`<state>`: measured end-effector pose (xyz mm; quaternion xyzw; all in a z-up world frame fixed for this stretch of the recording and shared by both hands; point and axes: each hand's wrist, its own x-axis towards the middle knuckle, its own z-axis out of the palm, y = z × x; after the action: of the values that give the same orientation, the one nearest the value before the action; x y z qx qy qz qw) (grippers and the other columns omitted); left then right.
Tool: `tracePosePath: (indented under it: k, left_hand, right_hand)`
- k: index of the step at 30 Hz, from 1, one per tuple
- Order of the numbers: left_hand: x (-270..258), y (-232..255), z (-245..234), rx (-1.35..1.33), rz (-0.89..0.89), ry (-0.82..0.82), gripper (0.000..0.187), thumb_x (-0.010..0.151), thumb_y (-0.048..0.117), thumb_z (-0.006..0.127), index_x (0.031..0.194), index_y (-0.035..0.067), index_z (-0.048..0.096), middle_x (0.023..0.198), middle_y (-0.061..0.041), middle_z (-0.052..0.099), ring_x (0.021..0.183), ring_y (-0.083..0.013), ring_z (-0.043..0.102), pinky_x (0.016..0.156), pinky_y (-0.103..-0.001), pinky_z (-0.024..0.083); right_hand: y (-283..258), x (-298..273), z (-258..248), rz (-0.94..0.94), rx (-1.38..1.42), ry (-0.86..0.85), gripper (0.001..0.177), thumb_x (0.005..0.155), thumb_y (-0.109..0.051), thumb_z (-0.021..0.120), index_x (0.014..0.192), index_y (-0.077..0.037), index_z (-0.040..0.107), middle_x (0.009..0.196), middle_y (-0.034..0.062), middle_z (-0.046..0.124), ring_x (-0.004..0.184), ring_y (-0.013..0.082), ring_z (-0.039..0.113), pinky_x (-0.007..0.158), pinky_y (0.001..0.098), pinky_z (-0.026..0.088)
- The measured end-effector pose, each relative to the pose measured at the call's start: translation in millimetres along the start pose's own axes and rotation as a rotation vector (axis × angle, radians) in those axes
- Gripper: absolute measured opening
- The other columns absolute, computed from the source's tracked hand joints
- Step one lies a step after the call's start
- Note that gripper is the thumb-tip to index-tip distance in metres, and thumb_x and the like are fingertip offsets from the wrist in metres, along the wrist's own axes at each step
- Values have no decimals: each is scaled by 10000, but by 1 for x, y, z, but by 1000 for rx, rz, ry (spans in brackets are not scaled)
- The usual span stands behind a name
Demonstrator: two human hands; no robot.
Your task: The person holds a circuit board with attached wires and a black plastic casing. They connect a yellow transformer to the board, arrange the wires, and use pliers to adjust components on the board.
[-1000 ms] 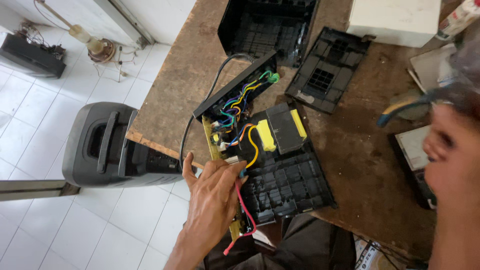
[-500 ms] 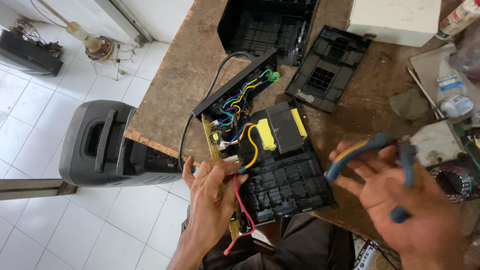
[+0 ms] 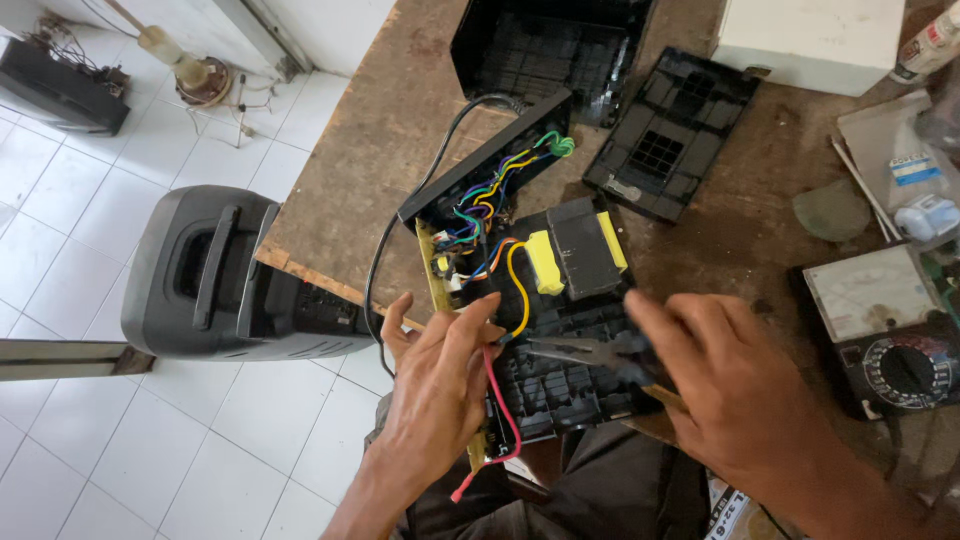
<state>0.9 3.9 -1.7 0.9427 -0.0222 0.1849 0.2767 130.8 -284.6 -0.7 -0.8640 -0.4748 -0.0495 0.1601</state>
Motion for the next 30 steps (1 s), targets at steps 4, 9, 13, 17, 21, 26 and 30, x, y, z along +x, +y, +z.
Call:
tracePosePath:
  k: [4,9,13,17,21,26,30]
  left_hand:
    - [3,1,-2,34,42,-76,564,986,-62,541,1532,70,493,1070,38,853,1071,-204,730,1271,-638,142]
    - [6,3,-5,51,70,-127,696,870,-110,505,1549,44,500,1110,2,841,1076,-190,738,1282,-627,150]
    - [5,2,-8,86,91,-198,864,721,-87,508,1579,6,482,1075,-60,706,1012,-260,667,1276,-632,188]
    - [4,-2,-4,232,162,-230,961,647,-57,606,1596,-7,463,911,-40,548,904,-253,588,1260,-649,240]
    - [6,1,-3,290,193,-236,731,878,-104,546,1594,21,473,855,-17,516,913,-246,589,1251,-656,257]
    - [14,5,-5,374,269,-213,479,1070,-15,520,1549,3,525,816,-19,567,892,-250,614,1228,-623,361]
    - [12,1,-2,399,337,-179,524,1025,-109,579,1540,-32,526,804,-28,573,901,-238,609,1226,-630,392]
  right_hand:
    - [-4,8,1,-76,-246,-15,768,678,-308,761,1425,-173,645,1365,137,610,1121,357,638,951,491,532]
    - [-18,24,-9,-98,-410,49,482,882,-285,649,1361,-233,662,1320,52,658,1069,276,658,899,439,515]
    - [-18,26,-9,-113,-464,24,469,905,-355,614,1362,-263,660,1236,17,652,1040,257,645,883,424,507]
    - [-18,22,-8,-122,-421,43,460,905,-299,608,1359,-266,680,1247,14,671,1052,247,658,852,425,506]
    - [-25,20,-4,-91,-473,35,434,914,-338,600,1338,-278,672,1179,-5,666,1025,246,658,847,438,496]
    - [-23,16,1,-104,-402,93,413,949,-243,611,1353,-234,696,1265,47,674,1076,266,674,891,440,503]
    - [-20,16,2,-110,-367,98,431,925,-236,629,1352,-238,693,1269,39,674,1076,263,674,888,442,503]
